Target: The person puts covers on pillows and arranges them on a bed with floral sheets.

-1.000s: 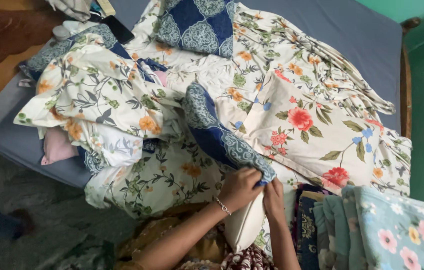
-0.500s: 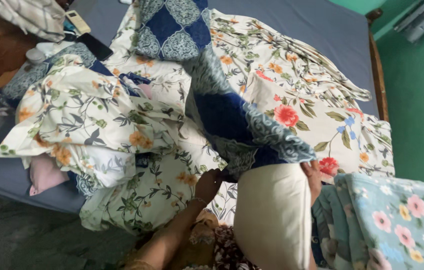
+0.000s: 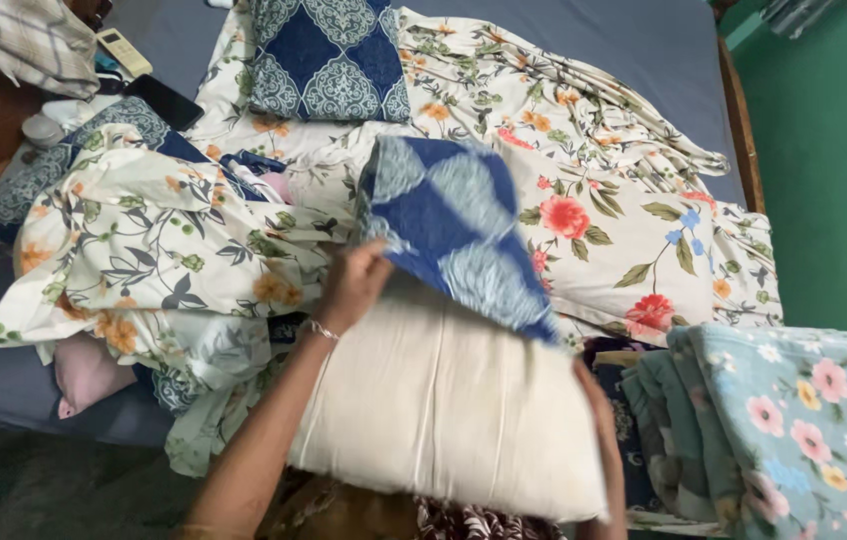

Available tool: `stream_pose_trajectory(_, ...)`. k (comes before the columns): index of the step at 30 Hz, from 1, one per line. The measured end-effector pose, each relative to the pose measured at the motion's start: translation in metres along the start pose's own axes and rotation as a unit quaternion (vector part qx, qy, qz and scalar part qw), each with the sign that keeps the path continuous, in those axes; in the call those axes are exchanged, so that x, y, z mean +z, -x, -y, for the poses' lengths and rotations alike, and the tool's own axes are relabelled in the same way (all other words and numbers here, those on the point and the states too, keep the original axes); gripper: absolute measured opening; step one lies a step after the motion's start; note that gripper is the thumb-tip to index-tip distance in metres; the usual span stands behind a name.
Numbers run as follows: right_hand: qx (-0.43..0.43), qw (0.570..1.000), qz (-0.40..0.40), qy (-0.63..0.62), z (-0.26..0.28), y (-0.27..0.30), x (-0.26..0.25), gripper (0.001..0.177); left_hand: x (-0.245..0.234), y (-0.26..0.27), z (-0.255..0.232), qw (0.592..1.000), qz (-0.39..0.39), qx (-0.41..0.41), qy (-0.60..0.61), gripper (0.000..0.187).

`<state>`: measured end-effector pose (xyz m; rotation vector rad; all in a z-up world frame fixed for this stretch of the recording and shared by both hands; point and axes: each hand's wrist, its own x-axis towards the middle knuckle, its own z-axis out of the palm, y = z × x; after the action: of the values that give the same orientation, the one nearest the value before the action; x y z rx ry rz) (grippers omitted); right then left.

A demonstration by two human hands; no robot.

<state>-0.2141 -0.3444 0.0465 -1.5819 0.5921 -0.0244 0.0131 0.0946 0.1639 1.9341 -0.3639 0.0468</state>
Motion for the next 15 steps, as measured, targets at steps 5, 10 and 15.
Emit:
stream_pose_trajectory(5,0.01,0.938,0.122,0.324,0.042,0.051,0.017,0.064,0.032,0.027,-0.047,0.975,0.154,0.107,-0.118,0.023)
stream_pose_trajectory(10,-0.272,0.909,0.132,0.286,0.105,0.051,0.137,0.072,0.048,0.052,-0.072,0.967,0.172,0.168,-0.084,0.017)
stream_pose_trajectory(15,-0.211,0.871,0.158,0.415,0.111,0.032,0.213,0.059,0.037,0.06,-0.067,0.967,0.176,0.169,-0.073,0.019)
